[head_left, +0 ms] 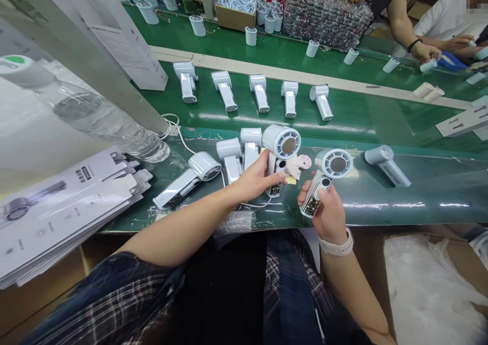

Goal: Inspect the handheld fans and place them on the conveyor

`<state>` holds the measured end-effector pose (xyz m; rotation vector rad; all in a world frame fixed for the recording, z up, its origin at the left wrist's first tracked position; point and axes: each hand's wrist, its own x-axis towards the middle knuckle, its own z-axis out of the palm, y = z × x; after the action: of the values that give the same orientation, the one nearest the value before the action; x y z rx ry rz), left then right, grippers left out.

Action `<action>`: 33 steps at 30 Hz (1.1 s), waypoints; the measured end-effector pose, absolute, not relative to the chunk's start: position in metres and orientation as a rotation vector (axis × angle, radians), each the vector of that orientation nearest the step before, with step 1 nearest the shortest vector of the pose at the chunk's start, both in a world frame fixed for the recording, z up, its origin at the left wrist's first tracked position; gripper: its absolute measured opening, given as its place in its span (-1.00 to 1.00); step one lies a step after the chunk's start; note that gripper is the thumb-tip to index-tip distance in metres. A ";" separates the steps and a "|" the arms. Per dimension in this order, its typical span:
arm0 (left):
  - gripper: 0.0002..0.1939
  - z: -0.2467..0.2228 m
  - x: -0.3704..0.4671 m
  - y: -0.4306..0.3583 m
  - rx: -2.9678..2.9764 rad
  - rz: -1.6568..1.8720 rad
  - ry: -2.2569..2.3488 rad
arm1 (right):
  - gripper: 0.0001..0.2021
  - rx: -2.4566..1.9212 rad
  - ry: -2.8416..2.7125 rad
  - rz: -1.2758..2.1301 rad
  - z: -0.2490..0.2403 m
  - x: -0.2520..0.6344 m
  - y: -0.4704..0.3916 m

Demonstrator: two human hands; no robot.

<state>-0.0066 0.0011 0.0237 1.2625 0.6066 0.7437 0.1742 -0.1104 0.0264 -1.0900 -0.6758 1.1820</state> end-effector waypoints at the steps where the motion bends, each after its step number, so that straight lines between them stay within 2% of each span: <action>1: -0.45 0.024 -0.006 0.000 1.270 0.744 0.605 | -0.62 -1.085 -0.661 1.187 0.026 0.175 -0.111; 12: -0.48 0.026 -0.003 0.000 1.291 0.733 0.522 | -0.62 -1.135 -0.573 1.194 0.027 0.178 -0.114; 17: -0.50 0.024 0.000 0.000 1.410 0.691 0.520 | -0.68 -1.172 -0.634 1.132 0.014 0.181 -0.110; 22: -0.58 0.039 -0.005 -0.022 1.495 0.655 0.605 | -0.69 -1.206 -0.956 0.746 0.018 0.202 -0.128; 25: -0.50 0.028 0.005 -0.042 1.511 0.750 0.606 | -0.65 -1.208 -1.060 0.525 0.025 0.215 -0.141; 29: -0.46 0.001 0.031 -0.063 1.500 0.693 0.788 | -0.79 -1.307 -1.000 0.692 0.015 0.222 -0.139; 33: -0.36 0.009 0.038 -0.067 1.531 0.561 0.905 | -0.63 -1.259 -0.937 0.866 0.007 0.220 -0.140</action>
<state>0.0379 -0.0670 0.0095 1.5313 0.9053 0.5612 0.2198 -0.1404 0.0068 -1.2589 -0.9375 0.8656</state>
